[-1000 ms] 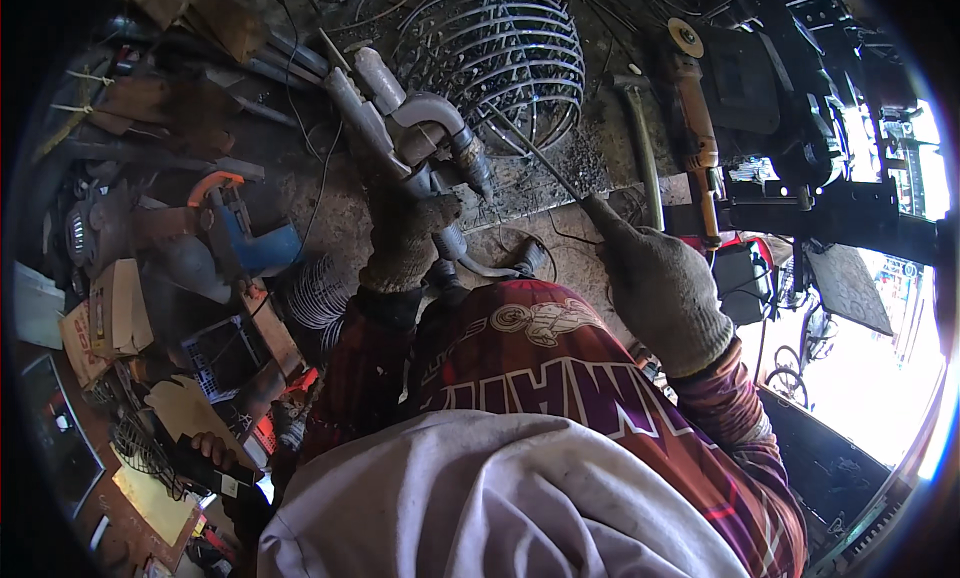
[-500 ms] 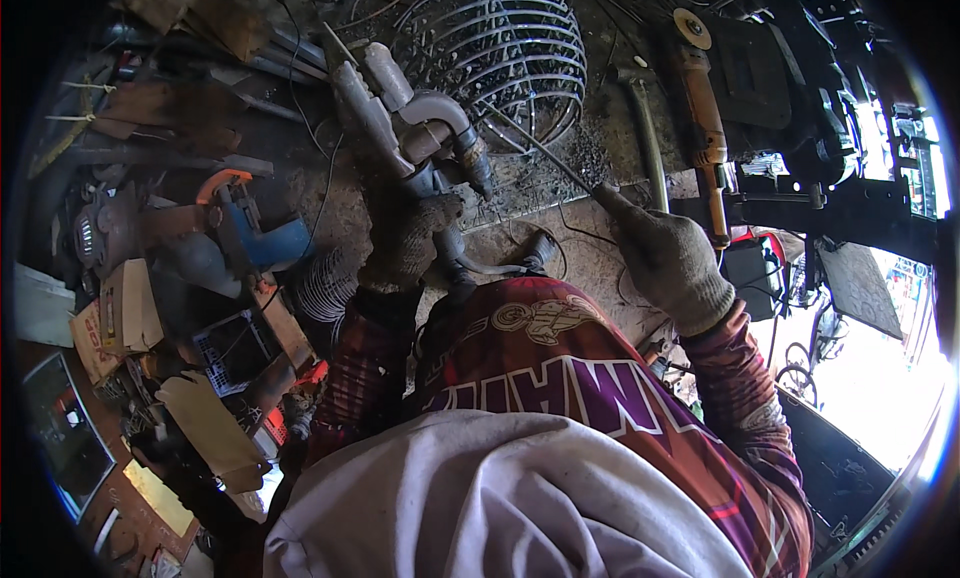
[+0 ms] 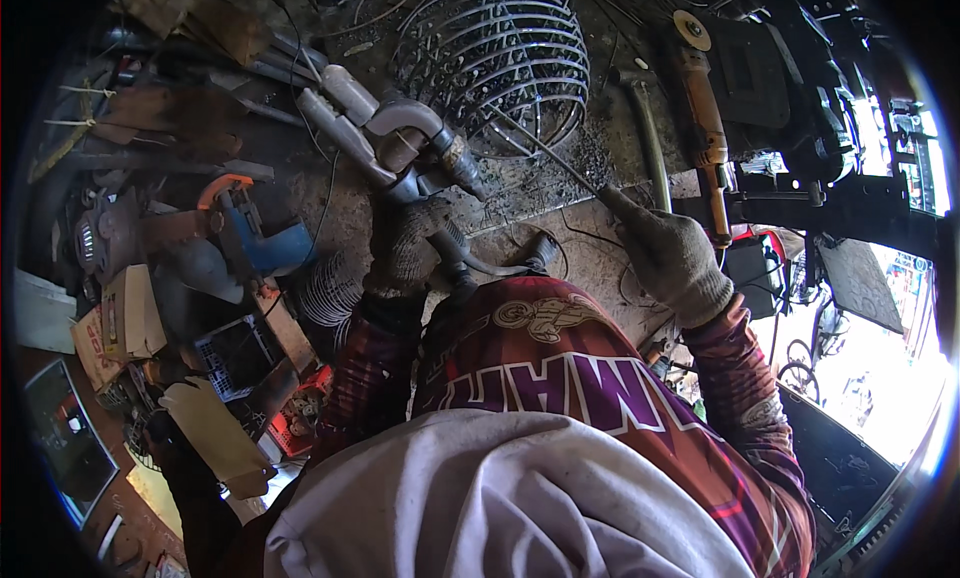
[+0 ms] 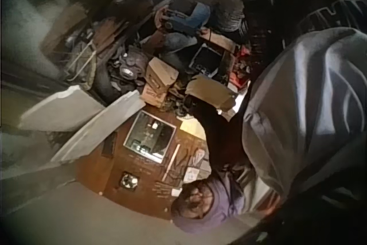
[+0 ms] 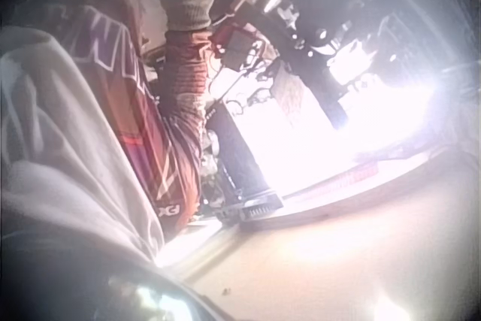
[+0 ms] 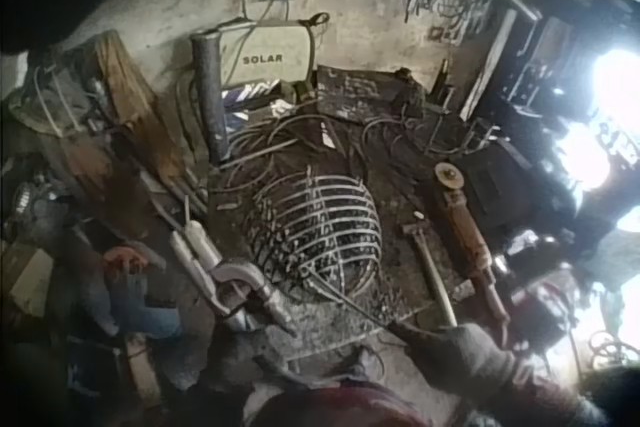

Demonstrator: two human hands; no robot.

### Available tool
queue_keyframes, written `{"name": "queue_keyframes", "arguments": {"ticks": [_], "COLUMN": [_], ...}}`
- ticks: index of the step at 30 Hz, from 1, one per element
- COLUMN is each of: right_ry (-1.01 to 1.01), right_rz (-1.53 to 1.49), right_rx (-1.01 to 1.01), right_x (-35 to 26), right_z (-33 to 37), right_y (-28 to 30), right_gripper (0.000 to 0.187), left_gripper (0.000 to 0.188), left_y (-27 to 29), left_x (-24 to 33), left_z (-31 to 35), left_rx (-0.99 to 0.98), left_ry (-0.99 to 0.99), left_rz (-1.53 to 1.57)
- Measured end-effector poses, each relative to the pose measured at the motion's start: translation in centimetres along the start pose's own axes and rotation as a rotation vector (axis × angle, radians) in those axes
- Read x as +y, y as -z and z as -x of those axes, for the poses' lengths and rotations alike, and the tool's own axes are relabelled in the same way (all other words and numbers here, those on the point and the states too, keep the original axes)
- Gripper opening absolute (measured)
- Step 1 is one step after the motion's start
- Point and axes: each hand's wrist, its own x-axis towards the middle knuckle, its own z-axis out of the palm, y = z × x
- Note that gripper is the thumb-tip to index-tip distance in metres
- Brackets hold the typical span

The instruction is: The person welds a metal wire cage structure on a workbench using a welding rod and electrode holder, occasionally using pliers and a hammer to adjust the metal components.

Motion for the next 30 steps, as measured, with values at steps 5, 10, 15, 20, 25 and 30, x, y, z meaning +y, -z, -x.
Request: {"name": "queue_keyframes", "arguments": {"ticks": [5,10,15,20,25,30], "right_ry": [0.027,-0.011,-0.075,-0.488,-0.508,-0.348], "right_rz": [-0.028,-0.065,-0.094,-0.435,-0.429,-0.308], "right_rx": [-0.017,-0.040,-0.144,0.206,0.051,-0.119], "right_x": [0.1,-3.6,-5.3,-2.6,-4.1,-5.8], "right_z": [-0.2,-0.2,1.0,1.3,2.5,2.3], "right_y": [0.5,2.1,6.9,6.8,5.6,5.8], "right_gripper": [0.048,0.046,0.043,0.042,0.043,0.043], "left_gripper": [0.044,0.055,0.064,0.069,0.067,0.063], "left_y": [-1.0,-1.5,-2.0,0.1,-0.1,-1.7], "left_x": [1.6,0.0,1.3,-0.6,-0.1,0.7], "left_z": [-0.5,-0.9,-1.3,-1.1,-1.5,-1.2], "left_rx": [0.076,0.251,0.167,0.059,0.115,0.049], "left_ry": [0.166,0.031,-0.030,-0.048,-0.081,-0.137], "left_rz": [0.091,0.175,-0.032,0.097,-0.048,-0.013]}}
